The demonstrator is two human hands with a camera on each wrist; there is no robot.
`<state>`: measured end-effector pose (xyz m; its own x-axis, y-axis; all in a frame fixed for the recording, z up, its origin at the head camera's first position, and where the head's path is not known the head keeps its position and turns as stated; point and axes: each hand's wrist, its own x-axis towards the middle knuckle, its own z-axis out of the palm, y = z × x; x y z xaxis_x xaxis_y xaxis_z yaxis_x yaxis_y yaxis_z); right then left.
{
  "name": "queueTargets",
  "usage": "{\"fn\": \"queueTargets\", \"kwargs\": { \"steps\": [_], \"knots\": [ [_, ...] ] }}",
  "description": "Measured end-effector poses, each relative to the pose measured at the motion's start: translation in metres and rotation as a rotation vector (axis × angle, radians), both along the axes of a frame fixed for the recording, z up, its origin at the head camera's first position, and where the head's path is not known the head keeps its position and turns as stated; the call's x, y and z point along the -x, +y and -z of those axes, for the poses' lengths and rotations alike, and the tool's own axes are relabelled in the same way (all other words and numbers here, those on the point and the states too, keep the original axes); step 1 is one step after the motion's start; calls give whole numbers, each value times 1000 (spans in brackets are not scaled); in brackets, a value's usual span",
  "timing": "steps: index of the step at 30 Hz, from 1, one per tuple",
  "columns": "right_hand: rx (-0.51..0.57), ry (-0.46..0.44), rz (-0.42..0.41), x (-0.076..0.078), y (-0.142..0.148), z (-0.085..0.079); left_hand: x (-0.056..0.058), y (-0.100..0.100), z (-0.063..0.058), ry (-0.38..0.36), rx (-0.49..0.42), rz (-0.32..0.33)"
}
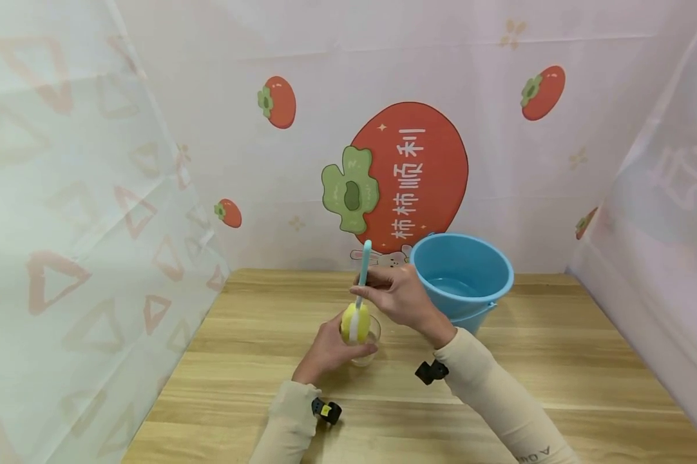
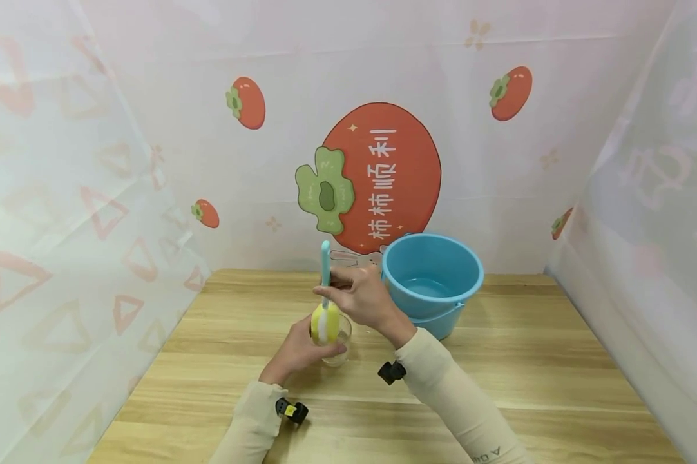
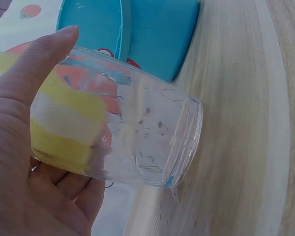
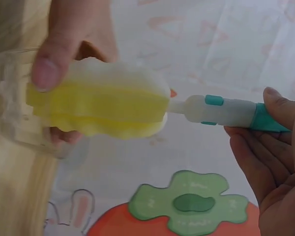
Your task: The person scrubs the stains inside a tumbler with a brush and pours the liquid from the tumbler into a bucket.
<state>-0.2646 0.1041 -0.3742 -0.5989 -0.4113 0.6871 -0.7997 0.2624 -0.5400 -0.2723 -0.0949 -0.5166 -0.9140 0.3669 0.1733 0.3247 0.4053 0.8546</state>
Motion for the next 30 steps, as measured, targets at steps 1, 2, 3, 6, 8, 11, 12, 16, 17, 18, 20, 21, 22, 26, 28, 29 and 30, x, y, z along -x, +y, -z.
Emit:
{"fn": "queueTargets", "kwargs": {
  "steps": [1,2,3,6,8,11,12,16,17,18,20,21,22,26,28,29,30],
  "knots": [
    [0,3,-5,1,0,3,0,0,0,5,0,1],
    [-3,4,-14,1,-1,7,1,0,-1,12,2,2],
    [-8,2,-21,2,-1,11,1,-1,-1,17,6,0],
    [-40,-9,-44,5,-4,25,1,-2,-1,14,9,-4],
    [-60,-13,-57,6,-5,31,1,-2,0,3,8,0],
    [-71,9,-51,7,-5,29,2,-2,2,-4,9,1],
    [-63,19,-48,7,-4,25,2,-1,3,0,9,3],
    [-26,59,-21,6,2,2,3,1,2,18,-4,5],
    [-23,71,-18,6,3,-3,3,1,2,21,-12,9],
    [-24,81,-12,6,4,-7,3,1,2,22,-16,11],
    [-34,92,-1,7,6,-12,3,2,1,21,-24,15],
    [-43,98,5,7,7,-12,3,2,0,19,-23,15],
    [-52,97,8,8,7,-11,3,2,0,18,-22,16],
    [-97,100,33,14,6,6,2,2,0,-2,-14,10],
    [-116,100,32,17,4,16,2,2,0,-7,-9,3],
    [-123,97,31,18,4,20,2,2,0,-9,-7,-1],
    [-128,91,27,19,3,23,1,2,1,-9,-4,-4]
  ]
}}
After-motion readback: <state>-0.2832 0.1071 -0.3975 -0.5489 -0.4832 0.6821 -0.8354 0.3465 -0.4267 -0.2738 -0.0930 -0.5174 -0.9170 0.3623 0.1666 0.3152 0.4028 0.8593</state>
